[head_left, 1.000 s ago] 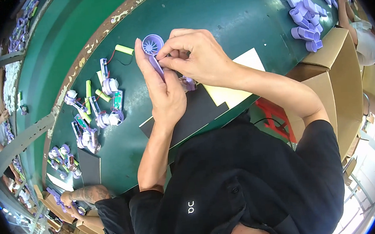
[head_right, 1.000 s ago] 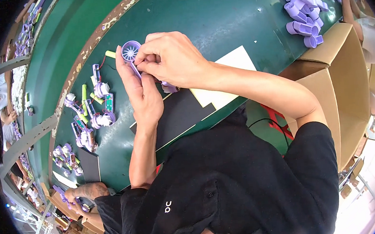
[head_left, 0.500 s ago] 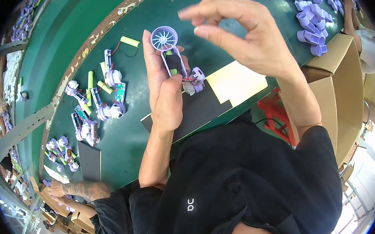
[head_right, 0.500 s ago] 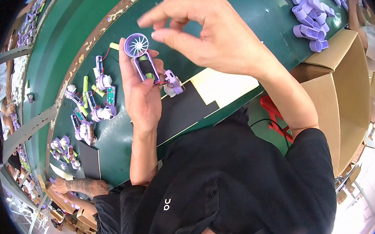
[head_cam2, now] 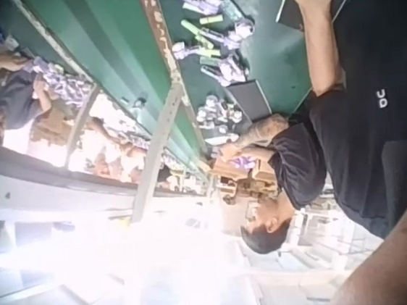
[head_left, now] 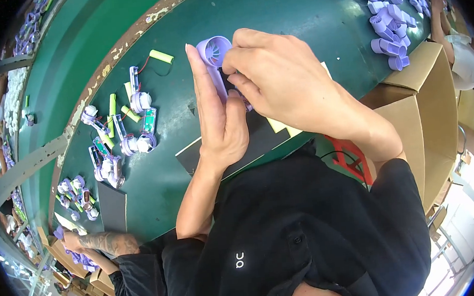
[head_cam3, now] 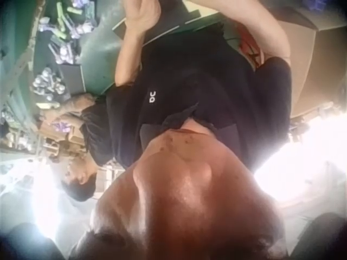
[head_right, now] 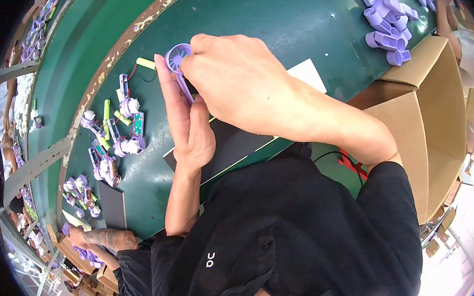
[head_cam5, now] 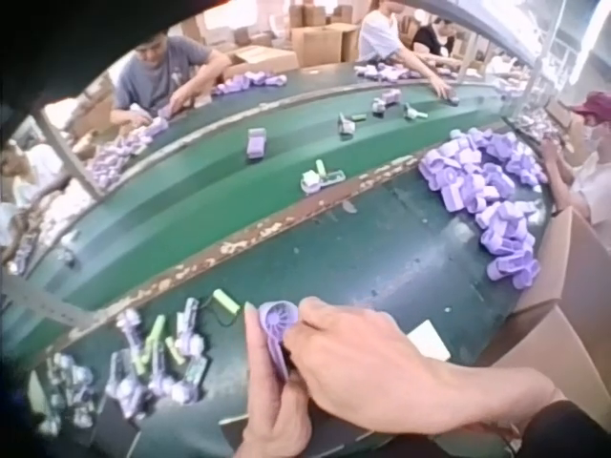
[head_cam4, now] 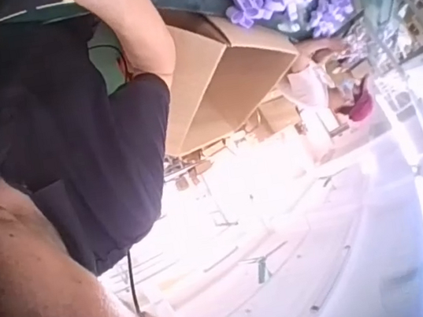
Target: The person assembles handheld fans by hand, inserting batteries into plastic housings and snapping the casings together.
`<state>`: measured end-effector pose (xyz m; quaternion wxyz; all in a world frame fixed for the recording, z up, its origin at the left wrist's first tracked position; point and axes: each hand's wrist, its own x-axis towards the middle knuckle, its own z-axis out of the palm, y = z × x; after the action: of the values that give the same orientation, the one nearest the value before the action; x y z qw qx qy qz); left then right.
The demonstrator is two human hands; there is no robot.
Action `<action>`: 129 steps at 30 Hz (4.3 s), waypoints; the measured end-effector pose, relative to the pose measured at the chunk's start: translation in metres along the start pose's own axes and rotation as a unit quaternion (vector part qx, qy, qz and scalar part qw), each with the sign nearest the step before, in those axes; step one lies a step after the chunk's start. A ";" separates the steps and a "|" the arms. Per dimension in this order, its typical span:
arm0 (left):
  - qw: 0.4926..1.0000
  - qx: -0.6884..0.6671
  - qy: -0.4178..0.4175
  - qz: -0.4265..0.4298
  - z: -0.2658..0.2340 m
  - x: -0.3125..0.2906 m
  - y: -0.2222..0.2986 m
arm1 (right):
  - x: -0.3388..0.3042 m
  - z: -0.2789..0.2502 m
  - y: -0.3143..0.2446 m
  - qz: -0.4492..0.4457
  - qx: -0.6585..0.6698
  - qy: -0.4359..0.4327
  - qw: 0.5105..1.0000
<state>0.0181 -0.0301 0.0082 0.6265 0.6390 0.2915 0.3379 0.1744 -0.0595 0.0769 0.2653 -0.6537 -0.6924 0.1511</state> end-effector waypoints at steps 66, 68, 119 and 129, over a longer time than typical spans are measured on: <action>0.945 -0.323 -0.012 -0.053 -0.005 0.010 0.003 | -0.019 0.007 0.050 0.167 0.557 0.008 0.814; 0.943 -0.329 -0.006 -0.058 -0.006 0.010 0.006 | -0.034 0.005 0.061 0.166 0.443 0.009 0.881; 0.961 -0.257 -0.019 -0.100 -0.008 0.004 0.029 | -0.046 0.028 0.051 0.337 0.461 -0.058 0.819; 0.975 -0.209 -0.017 -0.071 -0.013 0.001 0.019 | -0.043 0.030 0.036 0.353 0.586 -0.046 0.728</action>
<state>0.0069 -0.0224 0.0272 0.7731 0.4774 0.2490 0.3352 0.1869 -0.0941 0.0252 0.4913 -0.5581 -0.1964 0.6392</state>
